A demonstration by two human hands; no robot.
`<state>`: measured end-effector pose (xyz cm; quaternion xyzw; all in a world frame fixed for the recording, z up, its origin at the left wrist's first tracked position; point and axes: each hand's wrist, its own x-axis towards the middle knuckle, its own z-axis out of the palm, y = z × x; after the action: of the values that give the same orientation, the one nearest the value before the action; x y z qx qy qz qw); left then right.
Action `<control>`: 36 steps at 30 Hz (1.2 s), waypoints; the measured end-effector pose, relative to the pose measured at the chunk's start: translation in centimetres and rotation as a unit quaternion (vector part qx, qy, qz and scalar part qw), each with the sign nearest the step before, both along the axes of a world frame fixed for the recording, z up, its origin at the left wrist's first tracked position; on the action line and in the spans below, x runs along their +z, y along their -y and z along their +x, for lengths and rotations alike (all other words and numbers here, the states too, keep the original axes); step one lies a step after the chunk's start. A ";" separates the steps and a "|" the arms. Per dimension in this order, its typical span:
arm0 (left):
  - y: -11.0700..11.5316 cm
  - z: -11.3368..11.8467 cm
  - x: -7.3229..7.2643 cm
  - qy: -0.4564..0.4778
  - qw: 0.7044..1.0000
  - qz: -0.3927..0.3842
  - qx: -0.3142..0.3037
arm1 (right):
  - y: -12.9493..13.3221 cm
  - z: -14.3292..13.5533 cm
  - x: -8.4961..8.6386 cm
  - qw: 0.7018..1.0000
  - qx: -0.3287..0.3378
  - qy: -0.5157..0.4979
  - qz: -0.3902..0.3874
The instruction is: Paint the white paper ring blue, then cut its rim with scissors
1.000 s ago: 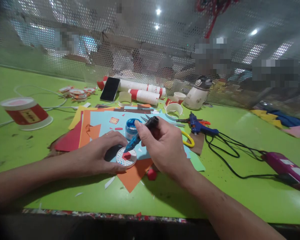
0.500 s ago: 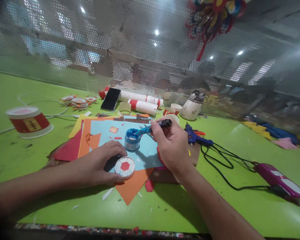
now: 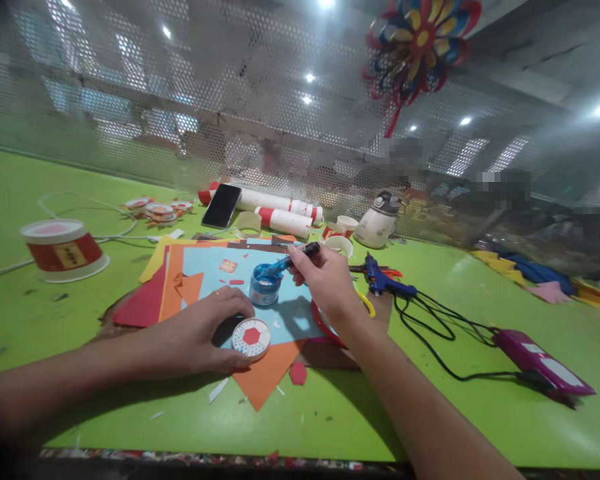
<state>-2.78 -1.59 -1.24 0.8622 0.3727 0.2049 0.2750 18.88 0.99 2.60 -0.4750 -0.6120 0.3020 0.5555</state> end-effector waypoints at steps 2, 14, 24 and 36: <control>0.0 0.0 -0.1 0.001 1.000 0.003 -0.001 | -0.1 -0.4 0.1 1.000 0.000 -0.009 -0.007; 0.0 -0.2 -0.3 -0.004 1.000 0.007 -0.006 | -0.7 -0.2 0.3 0.989 -0.010 -0.132 -0.063; -0.1 -0.2 -0.1 -0.008 1.000 0.001 -0.005 | 0.0 0.6 0.8 0.979 -0.027 -0.189 -0.070; -0.1 0.0 0.0 -0.008 1.000 0.009 -0.010 | 5.2 -0.1 1.6 0.997 0.004 0.053 0.047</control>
<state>-2.80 -1.49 -1.28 0.8702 0.3640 0.1988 0.2661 18.78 -4.24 4.17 -0.4612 -0.6557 0.2493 0.5433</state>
